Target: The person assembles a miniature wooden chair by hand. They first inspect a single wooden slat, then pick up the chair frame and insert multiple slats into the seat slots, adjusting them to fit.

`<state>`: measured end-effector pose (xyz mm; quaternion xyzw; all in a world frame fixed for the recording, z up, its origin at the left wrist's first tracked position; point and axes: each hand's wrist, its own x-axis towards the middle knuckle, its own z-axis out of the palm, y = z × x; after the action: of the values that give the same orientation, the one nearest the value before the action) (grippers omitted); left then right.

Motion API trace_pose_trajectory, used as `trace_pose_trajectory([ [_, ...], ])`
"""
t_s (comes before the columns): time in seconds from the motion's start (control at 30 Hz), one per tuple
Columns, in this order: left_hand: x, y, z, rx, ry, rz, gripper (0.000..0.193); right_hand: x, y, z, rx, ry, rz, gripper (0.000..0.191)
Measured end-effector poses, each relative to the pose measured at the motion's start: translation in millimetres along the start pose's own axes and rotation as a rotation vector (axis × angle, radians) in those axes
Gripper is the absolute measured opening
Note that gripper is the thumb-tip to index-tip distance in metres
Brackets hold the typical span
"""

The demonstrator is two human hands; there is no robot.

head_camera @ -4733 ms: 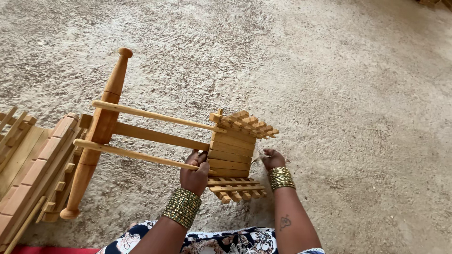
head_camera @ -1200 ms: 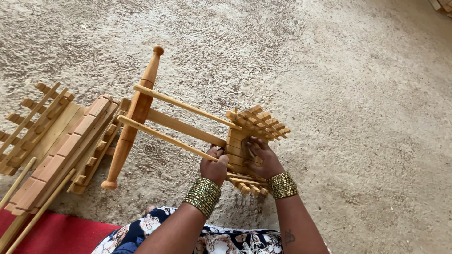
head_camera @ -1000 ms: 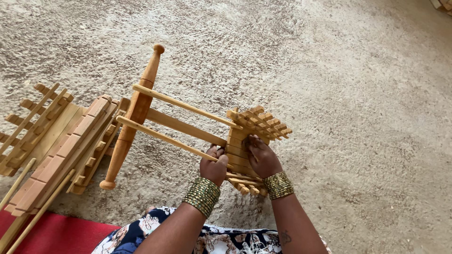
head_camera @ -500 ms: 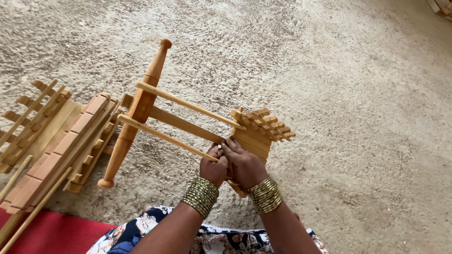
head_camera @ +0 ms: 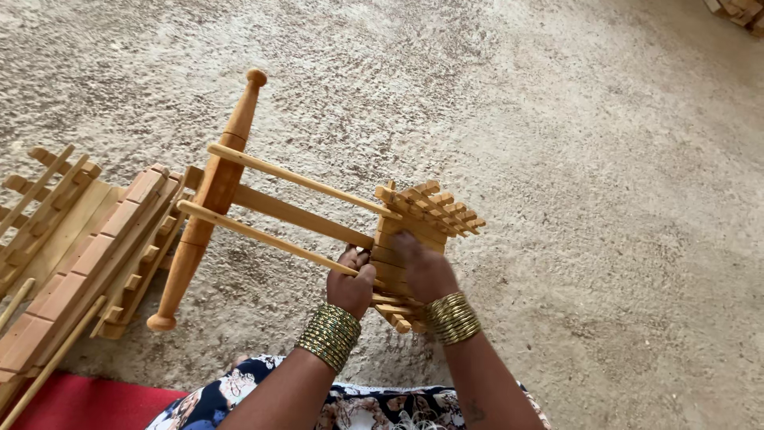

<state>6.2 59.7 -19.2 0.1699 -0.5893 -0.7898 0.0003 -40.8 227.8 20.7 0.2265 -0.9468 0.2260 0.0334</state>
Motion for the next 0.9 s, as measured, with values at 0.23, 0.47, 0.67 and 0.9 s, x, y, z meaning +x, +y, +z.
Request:
trace_pose_trajectory([
  [0.23, -6, 10, -4, 0.004, -0.021, 0.078, 0.038, 7, 13, 14, -0.177, 0.002, -0.002, 0.046],
  [0.47, -12, 28, 1, 0.039, -0.055, 0.191, 0.061, -9, 105, 3, -0.180, -0.002, 0.381, 0.027],
  [0.67, -22, 37, 3, 0.148, -0.047, 0.087, 0.063, 6, 31, 4, -0.174, 0.123, 0.139, 0.040],
  [0.9, -19, 37, 3, 0.235, -0.048, 0.064, 0.055, -1, 42, 3, -0.215, 0.413, -0.036, 0.039],
])
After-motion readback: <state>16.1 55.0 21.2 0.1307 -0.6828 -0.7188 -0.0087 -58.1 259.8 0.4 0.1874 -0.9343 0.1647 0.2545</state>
